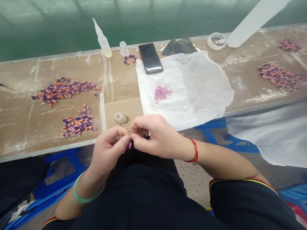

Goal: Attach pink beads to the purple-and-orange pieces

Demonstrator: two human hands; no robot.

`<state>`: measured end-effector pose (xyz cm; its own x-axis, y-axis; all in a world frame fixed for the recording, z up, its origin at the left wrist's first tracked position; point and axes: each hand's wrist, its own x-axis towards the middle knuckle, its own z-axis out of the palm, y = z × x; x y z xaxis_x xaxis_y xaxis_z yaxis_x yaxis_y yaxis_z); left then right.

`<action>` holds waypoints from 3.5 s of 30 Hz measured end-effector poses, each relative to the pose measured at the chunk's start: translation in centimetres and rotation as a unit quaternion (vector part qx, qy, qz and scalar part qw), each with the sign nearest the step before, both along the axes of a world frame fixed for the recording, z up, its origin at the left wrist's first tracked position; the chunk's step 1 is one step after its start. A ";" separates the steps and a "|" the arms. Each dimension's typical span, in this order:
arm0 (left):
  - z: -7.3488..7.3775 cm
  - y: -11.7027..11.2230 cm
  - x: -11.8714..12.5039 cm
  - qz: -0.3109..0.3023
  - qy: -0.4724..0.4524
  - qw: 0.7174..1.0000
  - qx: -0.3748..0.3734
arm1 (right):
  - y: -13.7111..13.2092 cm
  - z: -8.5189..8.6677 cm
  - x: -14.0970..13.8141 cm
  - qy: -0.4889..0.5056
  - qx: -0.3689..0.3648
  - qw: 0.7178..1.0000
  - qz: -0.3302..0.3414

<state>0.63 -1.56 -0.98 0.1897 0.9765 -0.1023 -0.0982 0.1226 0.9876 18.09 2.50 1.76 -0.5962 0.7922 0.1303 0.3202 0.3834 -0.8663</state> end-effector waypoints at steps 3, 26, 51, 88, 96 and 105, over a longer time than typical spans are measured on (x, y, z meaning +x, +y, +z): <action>0.1 0.1 -0.1 -0.013 0.001 1.000 -0.021 | 0.1 0.1 0.0 -0.009 -0.043 0.999 0.011; -3.0 -0.7 -4.2 0.064 -0.064 0.990 -0.107 | 7.4 -1.8 -4.5 -0.326 0.201 0.915 0.130; -2.6 -0.6 -4.3 0.185 -0.158 0.970 -0.006 | 5.5 1.0 -5.1 -0.110 -0.066 0.986 0.105; -0.9 -0.9 -3.0 0.186 -0.165 0.969 0.017 | 1.9 2.0 -4.3 -0.050 0.106 0.987 0.107; -1.3 -1.1 -2.5 0.180 -0.183 0.966 0.013 | 1.5 1.2 -4.4 -0.056 0.172 0.979 0.094; -2.1 -0.3 -10.2 0.229 0.230 0.938 0.120 | 2.4 0.1 -1.9 -0.076 0.170 0.982 0.027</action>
<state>-9.53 -1.84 -3.06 -0.2649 0.9504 0.1630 0.3572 -0.0603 0.9321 16.16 4.93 1.86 -0.6696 0.6846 0.2880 0.4075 0.6628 -0.6282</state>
